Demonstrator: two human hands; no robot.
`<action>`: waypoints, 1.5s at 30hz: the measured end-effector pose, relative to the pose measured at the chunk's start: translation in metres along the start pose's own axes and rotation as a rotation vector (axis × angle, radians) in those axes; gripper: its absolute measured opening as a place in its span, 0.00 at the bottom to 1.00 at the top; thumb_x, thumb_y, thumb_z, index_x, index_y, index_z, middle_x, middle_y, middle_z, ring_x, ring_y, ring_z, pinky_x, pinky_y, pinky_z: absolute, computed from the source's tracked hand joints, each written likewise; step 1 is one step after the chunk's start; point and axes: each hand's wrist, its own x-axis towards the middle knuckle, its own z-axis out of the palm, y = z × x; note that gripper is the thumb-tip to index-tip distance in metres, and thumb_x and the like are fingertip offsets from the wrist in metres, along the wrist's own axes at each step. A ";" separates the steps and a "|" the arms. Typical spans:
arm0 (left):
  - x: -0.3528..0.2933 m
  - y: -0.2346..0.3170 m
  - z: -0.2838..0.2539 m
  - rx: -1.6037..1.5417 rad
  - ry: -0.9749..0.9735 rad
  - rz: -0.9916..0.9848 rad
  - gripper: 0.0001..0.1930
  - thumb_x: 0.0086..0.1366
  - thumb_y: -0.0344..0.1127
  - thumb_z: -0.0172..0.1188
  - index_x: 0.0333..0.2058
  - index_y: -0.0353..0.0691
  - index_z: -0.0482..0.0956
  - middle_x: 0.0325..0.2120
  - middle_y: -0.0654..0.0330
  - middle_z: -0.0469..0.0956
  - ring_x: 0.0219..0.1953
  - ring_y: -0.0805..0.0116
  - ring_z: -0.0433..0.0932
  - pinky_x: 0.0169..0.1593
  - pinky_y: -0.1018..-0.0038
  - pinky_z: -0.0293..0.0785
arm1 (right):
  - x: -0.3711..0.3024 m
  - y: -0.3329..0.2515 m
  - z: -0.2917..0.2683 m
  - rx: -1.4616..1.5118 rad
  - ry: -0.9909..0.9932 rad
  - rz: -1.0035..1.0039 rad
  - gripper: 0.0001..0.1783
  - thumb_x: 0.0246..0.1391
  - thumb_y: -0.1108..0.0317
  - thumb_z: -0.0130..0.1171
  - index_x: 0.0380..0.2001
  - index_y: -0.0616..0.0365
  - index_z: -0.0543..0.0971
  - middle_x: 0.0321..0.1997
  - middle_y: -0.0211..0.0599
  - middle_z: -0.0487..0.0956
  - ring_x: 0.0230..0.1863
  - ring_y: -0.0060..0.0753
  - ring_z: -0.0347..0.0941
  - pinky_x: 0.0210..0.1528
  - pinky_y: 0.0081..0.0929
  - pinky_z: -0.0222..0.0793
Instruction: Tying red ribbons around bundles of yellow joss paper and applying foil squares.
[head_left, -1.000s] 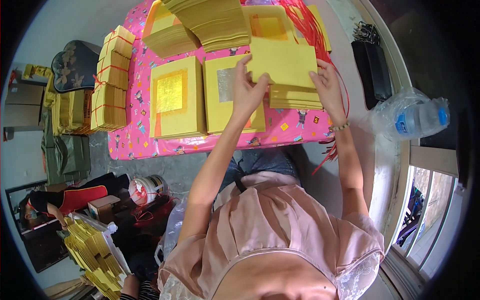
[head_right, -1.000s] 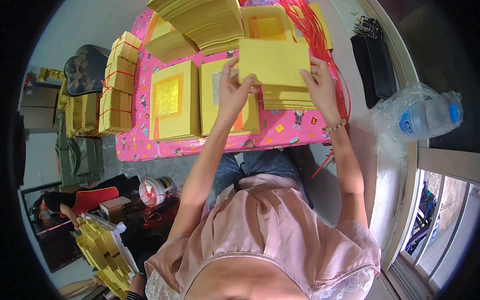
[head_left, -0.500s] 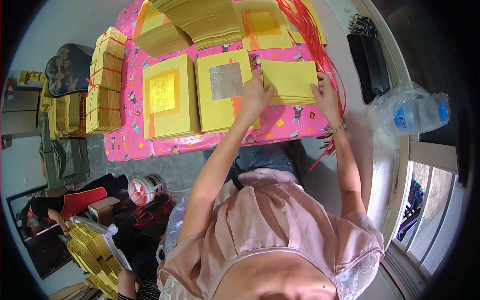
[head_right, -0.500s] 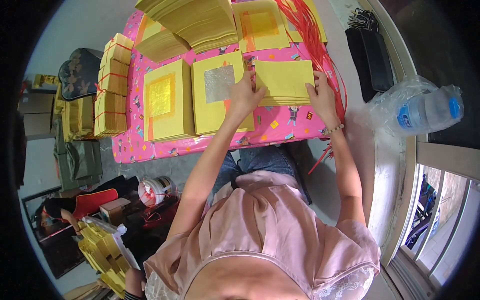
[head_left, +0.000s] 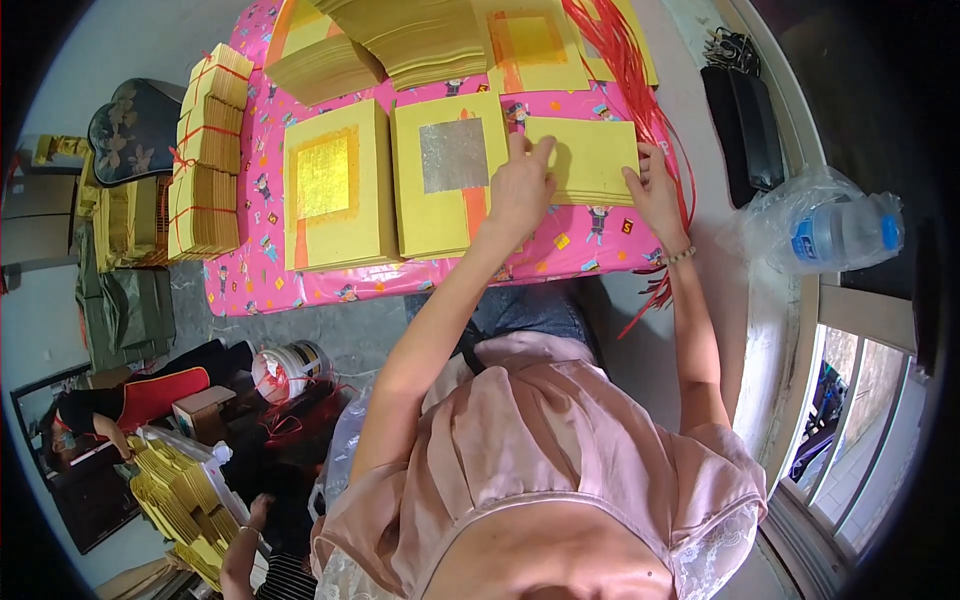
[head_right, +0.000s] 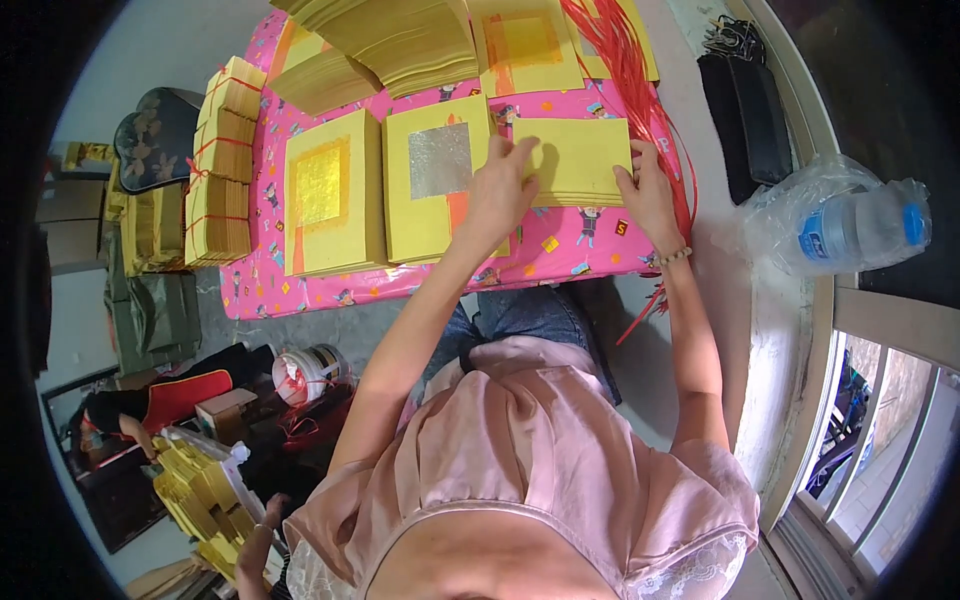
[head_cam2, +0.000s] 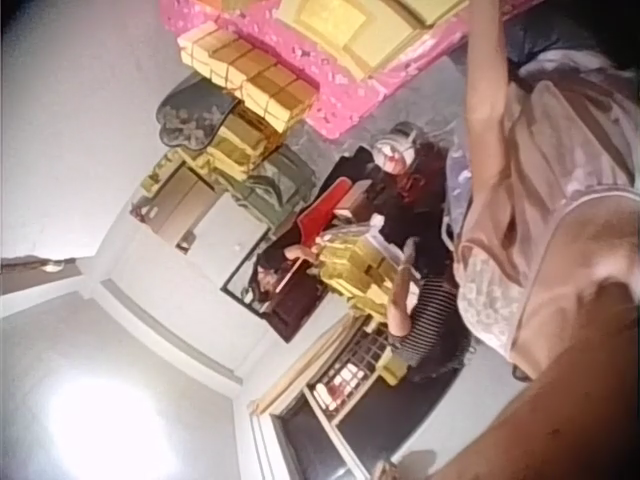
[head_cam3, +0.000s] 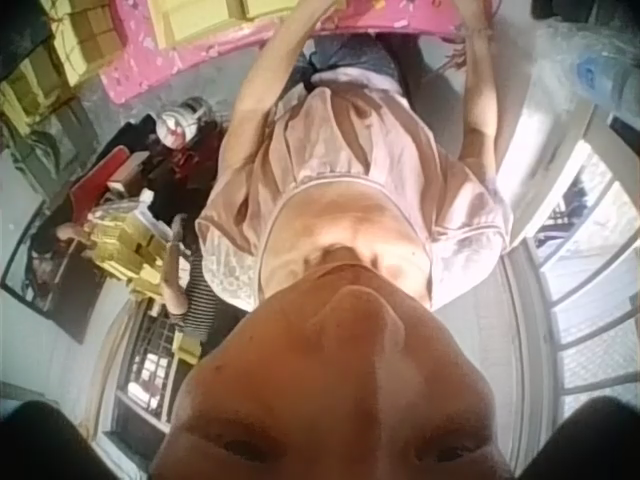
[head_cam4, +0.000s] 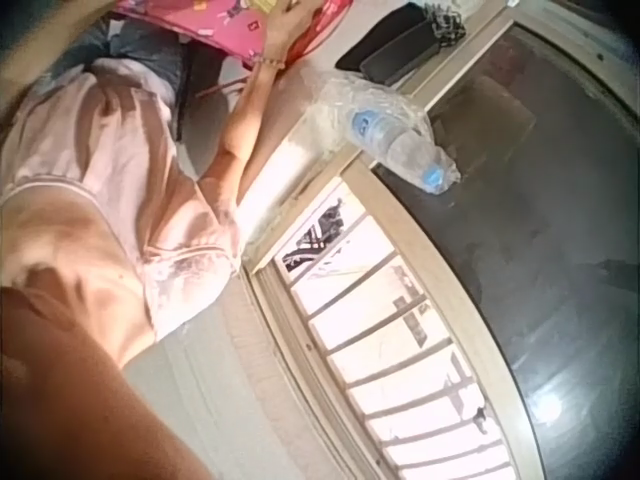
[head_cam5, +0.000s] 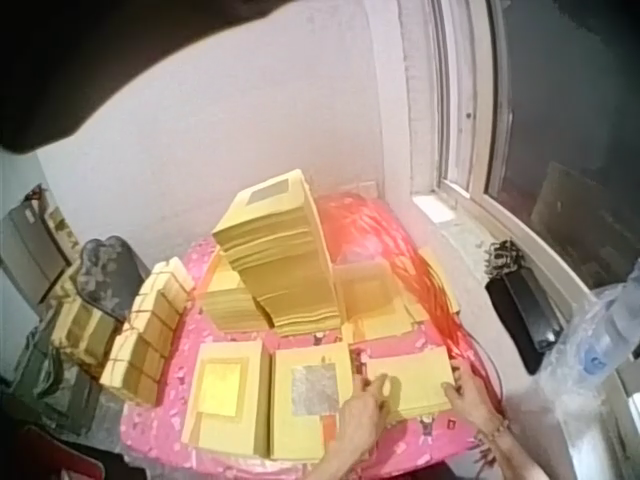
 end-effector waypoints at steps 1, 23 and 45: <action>-0.001 -0.003 0.004 -0.001 0.000 -0.003 0.20 0.53 0.25 0.63 0.46 0.37 0.73 0.35 0.45 0.73 0.36 0.43 0.80 0.35 0.56 0.79 | 0.000 0.000 0.000 0.021 0.007 -0.013 0.23 0.60 0.72 0.58 0.57 0.62 0.66 0.33 0.38 0.78 0.29 0.27 0.75 0.34 0.25 0.73; -0.046 -0.039 -0.088 -0.245 0.002 -0.036 0.10 0.59 0.26 0.58 0.40 0.38 0.82 0.35 0.49 0.79 0.36 0.48 0.79 0.41 0.60 0.76 | -0.004 -0.114 0.014 -0.138 -0.021 -0.484 0.09 0.56 0.69 0.60 0.39 0.59 0.78 0.38 0.41 0.76 0.44 0.45 0.73 0.46 0.37 0.69; -0.097 -0.075 -0.101 -0.008 -0.129 0.086 0.17 0.50 0.32 0.70 0.40 0.44 0.82 0.42 0.57 0.75 0.48 0.53 0.72 0.52 0.62 0.70 | -0.027 -0.130 0.078 -0.307 -0.540 -0.797 0.09 0.51 0.64 0.64 0.29 0.58 0.80 0.31 0.36 0.76 0.35 0.41 0.75 0.37 0.36 0.72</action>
